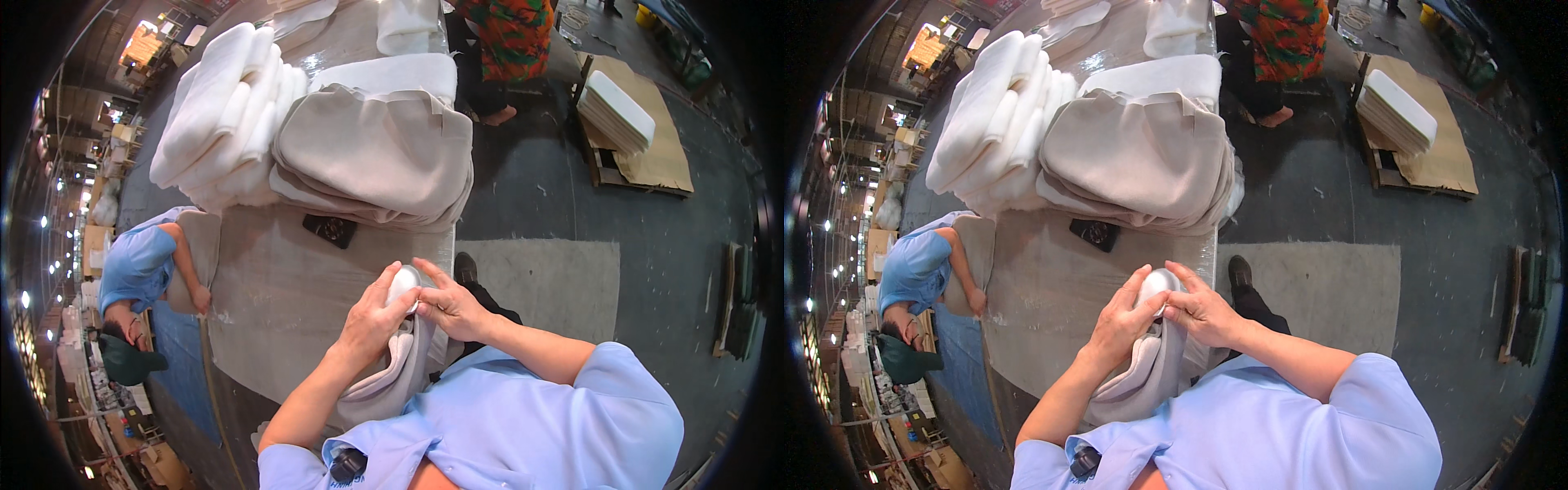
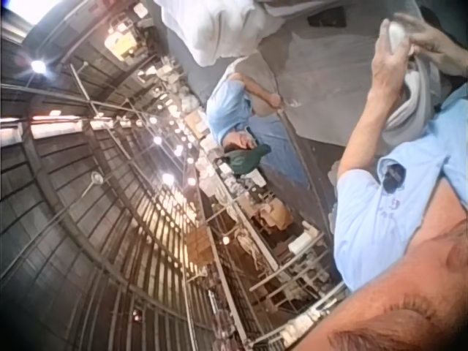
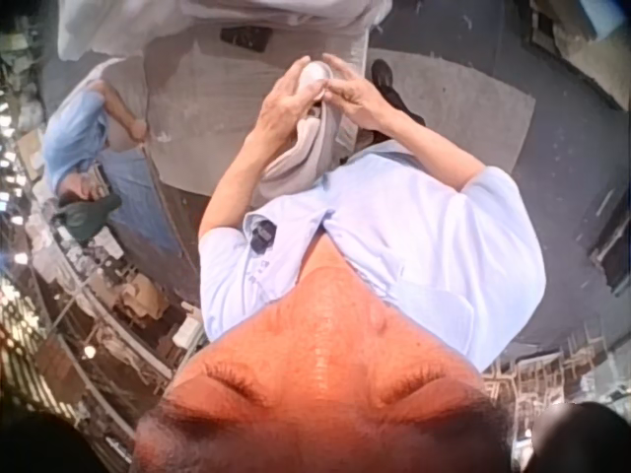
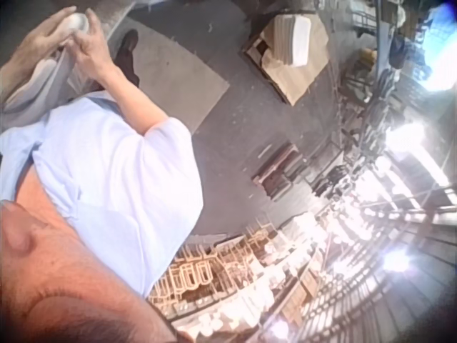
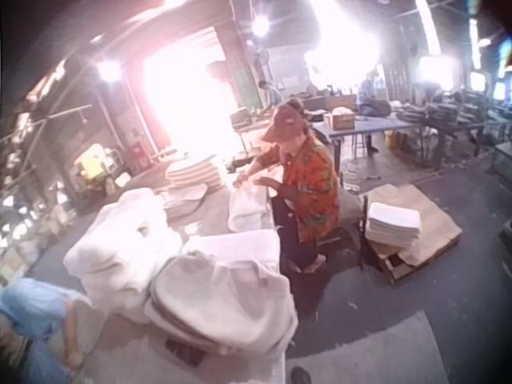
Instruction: The person inserts white foam pads into beige fabric covers at a work table. They align the foam, slide it into the cover, and adjust the edges to fit. The finished units are stacked on a nearby pallet.
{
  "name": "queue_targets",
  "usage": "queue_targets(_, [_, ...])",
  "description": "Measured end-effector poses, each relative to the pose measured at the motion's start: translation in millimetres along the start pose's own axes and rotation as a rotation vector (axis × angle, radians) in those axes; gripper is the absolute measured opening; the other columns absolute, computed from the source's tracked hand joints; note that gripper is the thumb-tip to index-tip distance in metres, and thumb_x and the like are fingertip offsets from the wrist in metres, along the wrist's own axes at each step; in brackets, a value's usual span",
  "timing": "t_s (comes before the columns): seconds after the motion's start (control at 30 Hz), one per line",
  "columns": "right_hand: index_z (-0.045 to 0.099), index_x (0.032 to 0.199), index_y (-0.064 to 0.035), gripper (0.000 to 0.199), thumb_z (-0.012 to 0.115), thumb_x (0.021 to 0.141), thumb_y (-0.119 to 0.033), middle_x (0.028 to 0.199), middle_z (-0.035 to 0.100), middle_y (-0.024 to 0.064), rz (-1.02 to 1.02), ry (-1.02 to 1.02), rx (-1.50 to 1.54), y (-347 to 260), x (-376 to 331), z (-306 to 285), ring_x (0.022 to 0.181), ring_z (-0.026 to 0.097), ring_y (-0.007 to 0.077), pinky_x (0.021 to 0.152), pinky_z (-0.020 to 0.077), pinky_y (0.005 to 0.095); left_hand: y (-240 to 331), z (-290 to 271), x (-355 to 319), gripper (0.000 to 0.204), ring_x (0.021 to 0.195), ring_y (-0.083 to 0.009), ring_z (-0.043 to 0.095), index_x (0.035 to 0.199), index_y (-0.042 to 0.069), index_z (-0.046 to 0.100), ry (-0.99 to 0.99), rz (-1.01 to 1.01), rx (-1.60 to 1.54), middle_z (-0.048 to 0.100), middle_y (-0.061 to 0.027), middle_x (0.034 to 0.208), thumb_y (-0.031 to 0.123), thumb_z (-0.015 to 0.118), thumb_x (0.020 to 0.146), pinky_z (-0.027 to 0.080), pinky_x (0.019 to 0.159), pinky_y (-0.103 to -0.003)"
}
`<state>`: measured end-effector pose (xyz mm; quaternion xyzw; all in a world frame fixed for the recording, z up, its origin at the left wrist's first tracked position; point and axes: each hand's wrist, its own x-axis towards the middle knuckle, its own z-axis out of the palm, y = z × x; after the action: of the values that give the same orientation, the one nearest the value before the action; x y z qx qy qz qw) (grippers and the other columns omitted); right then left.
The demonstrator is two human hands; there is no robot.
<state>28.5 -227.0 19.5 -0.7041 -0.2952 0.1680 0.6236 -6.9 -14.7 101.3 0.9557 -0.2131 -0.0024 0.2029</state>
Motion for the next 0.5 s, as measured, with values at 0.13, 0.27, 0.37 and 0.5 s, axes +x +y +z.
queue_targets(0.13, [0.073, 0.125, -0.0059, 0.029, 0.060, 0.111, -0.028, 0.161, 0.047, 0.0239, 0.046, -0.129, 0.105, 11, 27, -3, 0.146, 0.052, 0.0376, 0.113, 0.0492, 0.0436, -23, 9, 3, 0.039, 0.121, -0.0372, 0.070, 0.130, 0.009, 0.074, 0.019, -0.069, -0.130, 0.064, -0.0220, 0.140, 0.006, 0.077, 0.092, 0.061, 0.099, -0.042])
queue_targets(0.27, [0.073, 0.125, -0.0059, 0.028, 0.060, 0.111, -0.026, 0.144, 0.063, 0.0173, 0.090, -0.096, 0.081, 12, 45, -2, 0.129, 0.065, 0.0326, 0.105, 0.0539, 0.0392, -37, 12, 7, 0.030, 0.105, -0.0342, 0.074, 0.124, 0.003, 0.073, 0.042, -0.144, -0.293, 0.071, -0.0186, 0.123, 0.008, 0.075, 0.094, 0.063, 0.089, -0.041])
queue_targets(0.37, [0.076, 0.119, -0.0058, 0.024, 0.061, 0.109, -0.023, 0.128, 0.072, 0.0144, 0.176, -0.068, 0.117, 15, 58, -2, 0.117, 0.068, 0.0294, 0.098, 0.0552, 0.0377, -45, 15, 16, 0.023, 0.090, -0.0324, 0.075, 0.117, 0.003, 0.075, 0.085, -0.181, -0.354, 0.073, -0.0148, 0.107, 0.007, 0.073, 0.095, 0.063, 0.079, -0.040])
queue_targets(0.5, [0.078, 0.108, -0.0016, 0.024, 0.065, 0.108, -0.021, 0.110, 0.075, 0.0116, 0.297, -0.012, 0.226, 24, 75, -1, 0.099, 0.069, 0.0229, 0.088, 0.0544, 0.0343, -57, 19, 28, 0.015, 0.076, -0.0327, 0.069, 0.110, 0.003, 0.076, 0.111, -0.287, -0.454, 0.068, -0.0147, 0.091, 0.008, 0.073, 0.097, 0.057, 0.067, -0.042])
